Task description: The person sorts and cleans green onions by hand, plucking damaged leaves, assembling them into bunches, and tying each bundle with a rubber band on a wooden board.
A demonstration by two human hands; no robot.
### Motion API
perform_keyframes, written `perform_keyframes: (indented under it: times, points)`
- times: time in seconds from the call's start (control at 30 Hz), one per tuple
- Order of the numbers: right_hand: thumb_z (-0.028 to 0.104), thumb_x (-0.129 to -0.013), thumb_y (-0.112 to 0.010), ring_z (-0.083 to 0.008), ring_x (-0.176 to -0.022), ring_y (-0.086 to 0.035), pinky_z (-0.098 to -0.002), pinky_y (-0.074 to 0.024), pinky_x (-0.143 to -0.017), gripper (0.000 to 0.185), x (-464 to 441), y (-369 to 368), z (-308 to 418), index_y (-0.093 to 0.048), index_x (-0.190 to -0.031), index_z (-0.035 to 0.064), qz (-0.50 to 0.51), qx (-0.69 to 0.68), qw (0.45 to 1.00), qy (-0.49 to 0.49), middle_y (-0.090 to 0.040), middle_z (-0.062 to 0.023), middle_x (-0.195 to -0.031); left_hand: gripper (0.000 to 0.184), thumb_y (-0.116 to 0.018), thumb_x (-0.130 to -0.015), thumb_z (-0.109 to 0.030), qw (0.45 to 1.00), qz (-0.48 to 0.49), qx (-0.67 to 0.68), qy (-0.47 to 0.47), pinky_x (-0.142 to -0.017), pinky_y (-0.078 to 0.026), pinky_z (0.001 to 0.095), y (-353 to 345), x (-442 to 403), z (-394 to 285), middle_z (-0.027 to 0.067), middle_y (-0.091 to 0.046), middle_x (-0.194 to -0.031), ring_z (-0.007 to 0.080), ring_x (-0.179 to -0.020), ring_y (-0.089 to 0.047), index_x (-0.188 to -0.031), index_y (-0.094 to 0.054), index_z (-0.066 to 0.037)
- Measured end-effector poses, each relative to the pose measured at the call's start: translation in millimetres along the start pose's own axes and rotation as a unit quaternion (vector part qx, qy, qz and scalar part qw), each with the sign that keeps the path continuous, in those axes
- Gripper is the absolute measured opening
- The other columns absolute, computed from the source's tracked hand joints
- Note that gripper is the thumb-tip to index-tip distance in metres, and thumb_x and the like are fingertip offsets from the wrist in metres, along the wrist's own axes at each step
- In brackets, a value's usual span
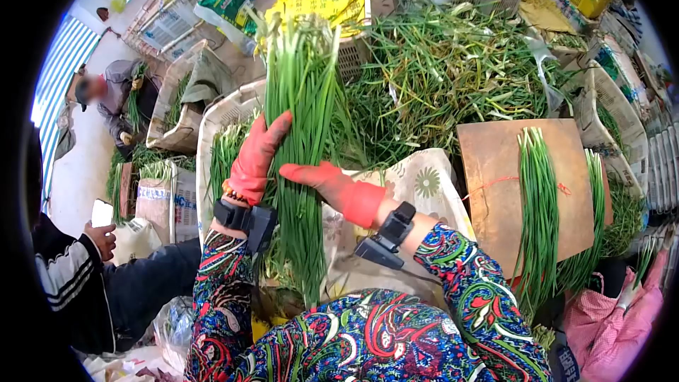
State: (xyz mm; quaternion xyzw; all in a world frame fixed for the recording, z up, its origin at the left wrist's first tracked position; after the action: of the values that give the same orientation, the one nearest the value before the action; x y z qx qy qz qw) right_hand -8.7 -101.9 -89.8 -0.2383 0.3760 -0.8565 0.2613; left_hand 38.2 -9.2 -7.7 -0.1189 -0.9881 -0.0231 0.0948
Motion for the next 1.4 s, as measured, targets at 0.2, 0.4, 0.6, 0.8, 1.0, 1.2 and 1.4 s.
perform_keyframes:
  times: [0.2,0.4,0.6,0.8,1.0,1.2,1.4]
  points:
    - [0.02,-0.082,-0.06,-0.0134,-0.093,-0.056,-0.027,-0.0435,-0.083,0.032,2,15,1,-0.057,-0.106,-0.0002,-0.078,-0.002,0.989,0.128,-0.06,-0.0045,-0.103,0.084,-0.071,-0.071,-0.022,0.982,0.078,-0.145,-0.094,-0.093,-0.038,0.0319,-7,46,44,0.0124,-0.044,-0.125,0.0194,-0.11,-0.046,-0.135,-0.021,0.0]
    - [0.026,-0.083,-0.06,-0.0156,-0.094,-0.056,-0.0308,-0.0425,-0.087,0.037,9,11,-19,-0.055,-0.112,0.0037,-0.095,-0.073,0.985,0.121,-0.06,-0.0032,-0.104,0.084,-0.069,-0.069,-0.005,0.989,0.046,-0.143,0.002,-0.093,-0.04,0.033,-20,91,91,0.0119,-0.046,-0.12,0.022,-0.108,-0.048,-0.135,-0.018,-0.001]
    - [0.045,-0.078,-0.062,-0.0275,-0.104,-0.052,-0.0416,-0.0397,-0.094,0.06,9,43,35,-0.046,-0.119,0.0054,-0.01,-0.328,0.914,0.237,-0.054,-0.0113,-0.114,0.056,-0.062,-0.073,0.003,0.991,0.068,0.02,0.11,-0.068,-0.051,0.031,19,114,104,0.0081,-0.056,-0.094,0.0182,-0.073,-0.06,-0.123,-0.036,-0.003]
    - [0.037,-0.086,-0.053,-0.0257,-0.082,-0.057,-0.0372,-0.0481,-0.079,0.035,-11,152,37,-0.054,-0.1,0.0046,-0.196,-0.393,0.867,0.234,-0.06,-0.0088,-0.095,0.054,-0.066,-0.071,0.002,0.973,0.065,0.007,0.223,-0.055,-0.047,0.029,46,148,136,0.0076,-0.057,-0.08,0.0161,-0.059,-0.055,-0.119,-0.042,-0.001]
    - [0.017,-0.091,-0.039,-0.022,-0.072,-0.054,-0.0375,-0.0468,-0.071,0.016,-15,176,35,-0.048,-0.096,0.0045,-0.362,-0.246,0.869,0.23,-0.059,-0.0064,-0.095,0.058,-0.065,-0.069,0.005,0.966,0.008,0.056,0.253,-0.052,-0.045,0.0278,56,176,179,0.0067,-0.057,-0.082,0.0152,-0.057,-0.054,-0.122,-0.041,-0.003]
    - [0.016,-0.092,-0.04,-0.0127,-0.052,-0.047,-0.0261,-0.0441,-0.057,0.018,-19,160,70,-0.047,-0.096,0.001,-0.39,-0.092,0.875,0.274,-0.06,-0.01,-0.095,0.061,-0.064,-0.07,0.005,0.965,-0.027,0.039,0.26,-0.053,-0.044,0.0265,54,175,177,0.0059,-0.057,-0.083,0.0147,-0.057,-0.053,-0.125,-0.039,-0.004]
    - [0.02,-0.093,-0.038,-0.0117,-0.049,-0.043,-0.0236,-0.0393,-0.049,0.025,-13,143,95,-0.055,-0.093,0.0008,-0.388,-0.031,0.868,0.308,-0.058,-0.0065,-0.082,0.067,-0.064,-0.072,0.004,0.974,-0.005,0.054,0.219,-0.052,-0.044,0.0259,50,164,170,0.0055,-0.057,-0.083,0.0141,-0.057,-0.054,-0.13,-0.032,-0.004]
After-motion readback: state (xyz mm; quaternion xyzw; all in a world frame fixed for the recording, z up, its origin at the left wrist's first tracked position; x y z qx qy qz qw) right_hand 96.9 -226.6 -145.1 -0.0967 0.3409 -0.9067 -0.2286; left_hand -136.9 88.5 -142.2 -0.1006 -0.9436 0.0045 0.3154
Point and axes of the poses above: each hand's wrist, its own x-axis away from the middle knuckle, its own y-axis out of the back of the hand, z = x × y, the point moved 4 cm from there along -x, towards the middle knuckle
